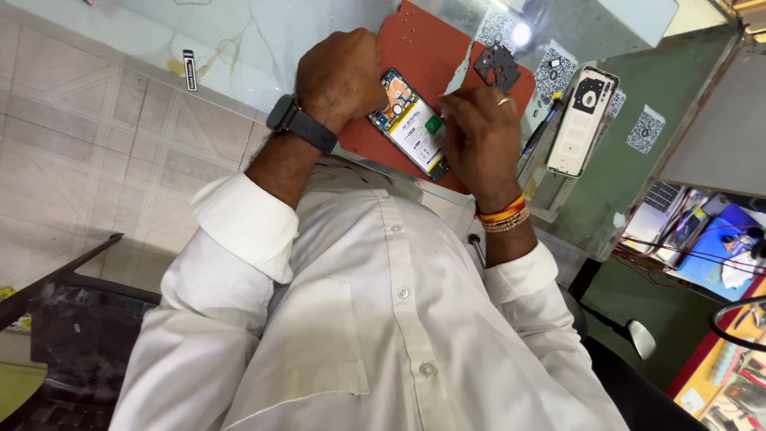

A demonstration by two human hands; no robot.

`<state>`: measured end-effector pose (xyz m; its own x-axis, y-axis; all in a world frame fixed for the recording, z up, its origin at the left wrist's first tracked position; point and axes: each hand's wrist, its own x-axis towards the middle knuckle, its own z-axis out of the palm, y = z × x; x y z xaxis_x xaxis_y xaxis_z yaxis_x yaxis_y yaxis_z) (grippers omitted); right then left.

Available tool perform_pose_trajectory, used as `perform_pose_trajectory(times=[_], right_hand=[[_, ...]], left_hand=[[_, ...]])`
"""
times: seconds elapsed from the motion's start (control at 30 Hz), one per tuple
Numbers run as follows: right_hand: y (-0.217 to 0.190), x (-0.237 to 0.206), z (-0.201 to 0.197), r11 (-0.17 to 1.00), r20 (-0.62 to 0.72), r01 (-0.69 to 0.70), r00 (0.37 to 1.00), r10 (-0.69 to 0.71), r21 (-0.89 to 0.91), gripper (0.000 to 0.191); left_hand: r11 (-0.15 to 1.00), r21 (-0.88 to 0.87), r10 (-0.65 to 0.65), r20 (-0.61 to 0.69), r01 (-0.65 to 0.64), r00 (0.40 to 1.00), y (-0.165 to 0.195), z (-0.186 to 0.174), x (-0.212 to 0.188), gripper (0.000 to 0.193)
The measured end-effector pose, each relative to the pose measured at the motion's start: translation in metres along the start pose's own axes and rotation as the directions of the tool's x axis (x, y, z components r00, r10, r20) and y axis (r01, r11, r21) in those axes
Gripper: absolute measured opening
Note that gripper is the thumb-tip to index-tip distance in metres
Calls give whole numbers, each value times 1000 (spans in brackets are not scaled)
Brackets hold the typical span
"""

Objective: The person holds a disassembled smartphone and uses a metal prying tool to carefully separate the screen assembly from the phone body. They repeatedly lift and lower the screen, inspecting the internal components and connectors while working at a glass-topped workbench.

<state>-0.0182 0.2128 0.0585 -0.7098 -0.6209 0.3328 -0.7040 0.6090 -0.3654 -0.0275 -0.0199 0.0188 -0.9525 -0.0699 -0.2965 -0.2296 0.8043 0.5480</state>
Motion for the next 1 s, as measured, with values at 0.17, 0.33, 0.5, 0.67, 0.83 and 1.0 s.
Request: perform_pose_trajectory(times=[0.17, 0.33, 0.5, 0.67, 0.83, 1.0], right_hand=[[-7, -3, 7, 992, 65, 88, 994, -83, -89, 28], [-9, 1, 8, 972, 98, 158, 985, -143, -172, 31], [-12, 6, 6, 968, 129, 158, 982, -134, -193, 34], [-13, 7, 2, 976, 121, 153, 983, -135, -152, 40], [-4, -1, -7, 994, -86, -103, 991, 106, 40, 33], [0, -14, -12, 996, -47, -50, 998, 47, -74, 26]], left_hand=[[1000, 11, -11, 21, 11, 1000, 5, -1, 1, 33], [1000, 17, -12, 38, 11, 999, 8, -3, 0, 30], [999, 25, -43, 47, 42, 998, 11, -3, 3, 29], [999, 22, -31, 42, 30, 999, 9, -3, 1, 25], [999, 19, -27, 41, 26, 999, 8, -4, 2, 27], [1000, 14, -2, 52, 1, 999, 5, -4, 1, 29]])
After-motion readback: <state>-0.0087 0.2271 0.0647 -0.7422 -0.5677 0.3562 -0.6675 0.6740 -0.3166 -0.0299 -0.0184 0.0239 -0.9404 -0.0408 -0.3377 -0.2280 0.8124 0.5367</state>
